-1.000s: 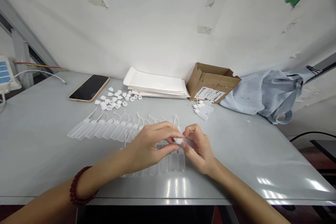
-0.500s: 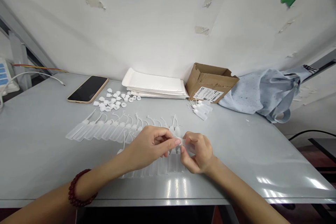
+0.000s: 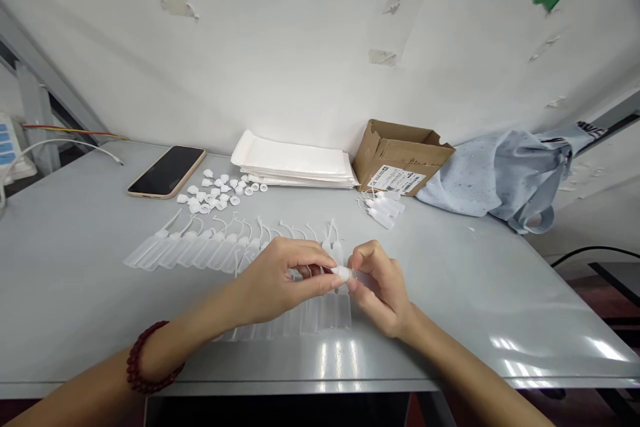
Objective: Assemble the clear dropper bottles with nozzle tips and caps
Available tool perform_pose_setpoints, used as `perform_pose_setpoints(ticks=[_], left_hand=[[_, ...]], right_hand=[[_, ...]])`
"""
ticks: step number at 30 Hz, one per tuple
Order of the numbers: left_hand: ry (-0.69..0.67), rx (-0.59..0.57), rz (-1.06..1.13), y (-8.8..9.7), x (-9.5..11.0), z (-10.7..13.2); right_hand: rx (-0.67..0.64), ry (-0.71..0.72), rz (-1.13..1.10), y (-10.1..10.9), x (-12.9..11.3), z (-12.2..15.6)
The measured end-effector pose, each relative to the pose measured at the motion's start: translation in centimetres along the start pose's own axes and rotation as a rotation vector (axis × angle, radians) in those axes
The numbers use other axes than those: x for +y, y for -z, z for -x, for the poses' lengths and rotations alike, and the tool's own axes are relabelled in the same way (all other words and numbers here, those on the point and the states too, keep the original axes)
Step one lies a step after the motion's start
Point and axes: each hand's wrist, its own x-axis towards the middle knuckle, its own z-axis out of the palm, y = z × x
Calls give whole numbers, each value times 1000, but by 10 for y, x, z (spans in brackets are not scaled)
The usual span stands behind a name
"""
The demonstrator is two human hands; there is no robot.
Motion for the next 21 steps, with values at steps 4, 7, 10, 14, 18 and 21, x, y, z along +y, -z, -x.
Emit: perform_pose_setpoints(ticks=[4, 7, 10, 14, 18, 21], left_hand=[[41, -22, -7, 1, -1, 0], [112, -113, 11, 1, -1, 0], [172, -218, 111, 0, 0, 1], [198, -237, 162, -1, 1, 2], [170, -241, 92, -1, 3, 3], [7, -160, -76, -2, 2, 3]], right_hand=[[114, 280, 252, -3, 5, -2], [185, 542, 510, -4, 9, -3], [197, 654, 668, -2, 9, -4], [210, 729, 742, -1, 7, -2], [194, 637, 613, -4, 8, -1], [148, 519, 439, -7, 10, 0]])
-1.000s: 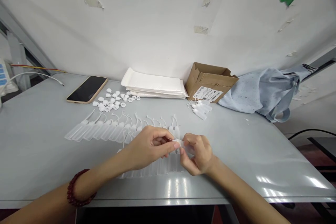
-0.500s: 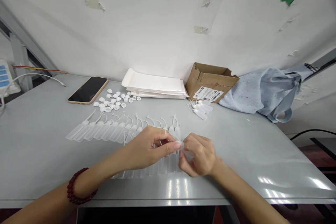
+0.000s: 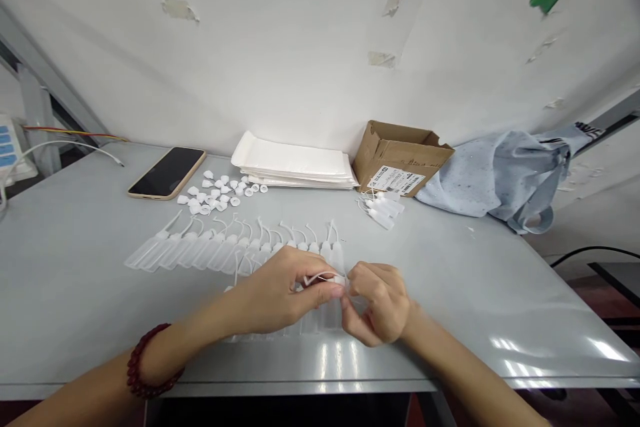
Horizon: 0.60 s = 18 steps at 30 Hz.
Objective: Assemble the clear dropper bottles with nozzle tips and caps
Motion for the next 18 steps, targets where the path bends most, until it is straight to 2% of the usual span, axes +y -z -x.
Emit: perform_pose_setpoints(ticks=[3, 7, 11, 15, 18], left_hand=[[-131, 75, -144, -1, -1, 0], [-177, 97, -196, -1, -2, 2], [-195, 160, -189, 1, -6, 3], [-113, 280, -130, 8, -10, 3], [42, 284, 7, 14, -11, 2]], right_hand=[[-5, -103, -85, -2, -2, 3], [-74, -340, -265, -2, -6, 5], [-171, -490, -456, 1, -4, 0], [-194, -557, -434, 5, 3, -6], [-171, -488, -285, 5, 8, -5]])
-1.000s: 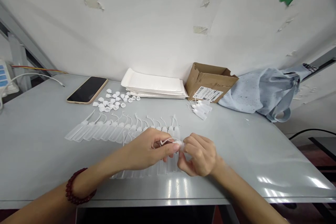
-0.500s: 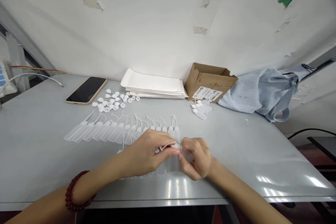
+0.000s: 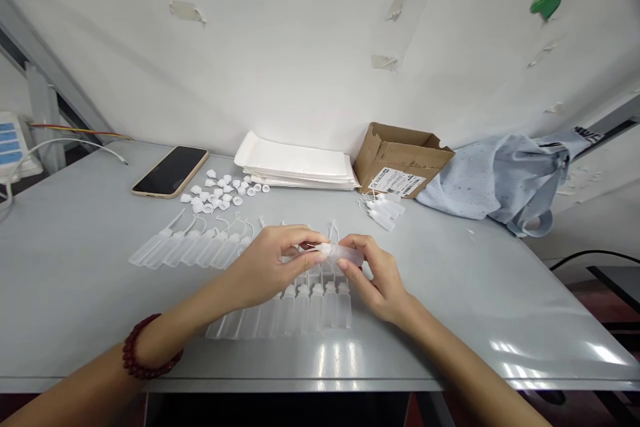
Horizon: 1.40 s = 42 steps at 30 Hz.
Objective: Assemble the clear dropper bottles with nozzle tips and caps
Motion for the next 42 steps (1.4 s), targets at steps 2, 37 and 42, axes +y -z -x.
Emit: perform_pose_setpoints(ticks=[2, 37, 42], left_hand=[[105, -29, 87, 2, 1, -1], [-470, -20, -490, -13, -13, 8], [-450, -29, -396, -11, -16, 3]], right_hand=[[50, 102, 101, -1, 4, 0], [-370, -986, -1068, 13, 1, -14], [-433, -925, -1014, 16, 9, -16]])
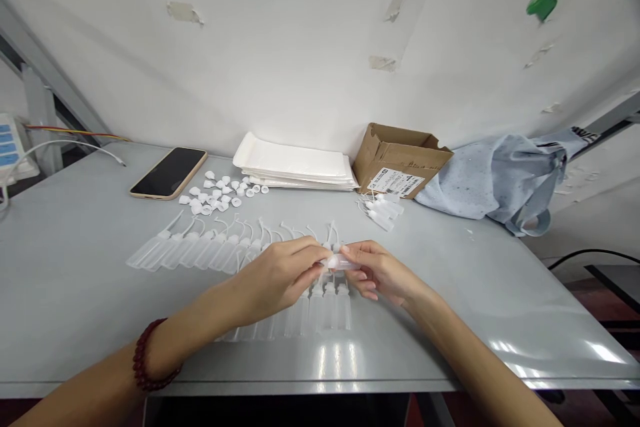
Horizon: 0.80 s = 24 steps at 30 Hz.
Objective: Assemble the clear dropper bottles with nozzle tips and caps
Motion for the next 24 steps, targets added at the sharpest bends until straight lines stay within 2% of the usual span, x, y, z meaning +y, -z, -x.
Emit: perform_pose_setpoints(ticks=[2, 3, 4, 5, 9, 11, 13, 15, 19, 24], left_hand=[[14, 84, 28, 4, -5, -3], [36, 134, 27, 8, -8, -4], [72, 185, 12, 12, -11, -5], [124, 233, -13, 18, -16, -6], [429, 396, -169, 46, -41, -4], [581, 430, -237, 62, -57, 0], [710, 399, -321, 76, -73, 6], [765, 304, -460, 85, -86, 11], [713, 79, -676, 86, -101, 16], [669, -38, -703, 74, -107, 16]], right_hand=[[151, 127, 142, 9, -1, -2], [271, 206, 245, 17, -2, -3], [457, 313, 390, 25, -3, -5], [576, 377, 442, 36, -3, -6], [937, 525, 597, 81, 1, -14], [1067, 582, 707, 98, 5, -19], [1126, 631, 811, 110, 9, -26], [1149, 669, 894, 116, 12, -31], [1186, 726, 999, 113, 13, -34], [1163, 841, 1179, 92, 9, -22]])
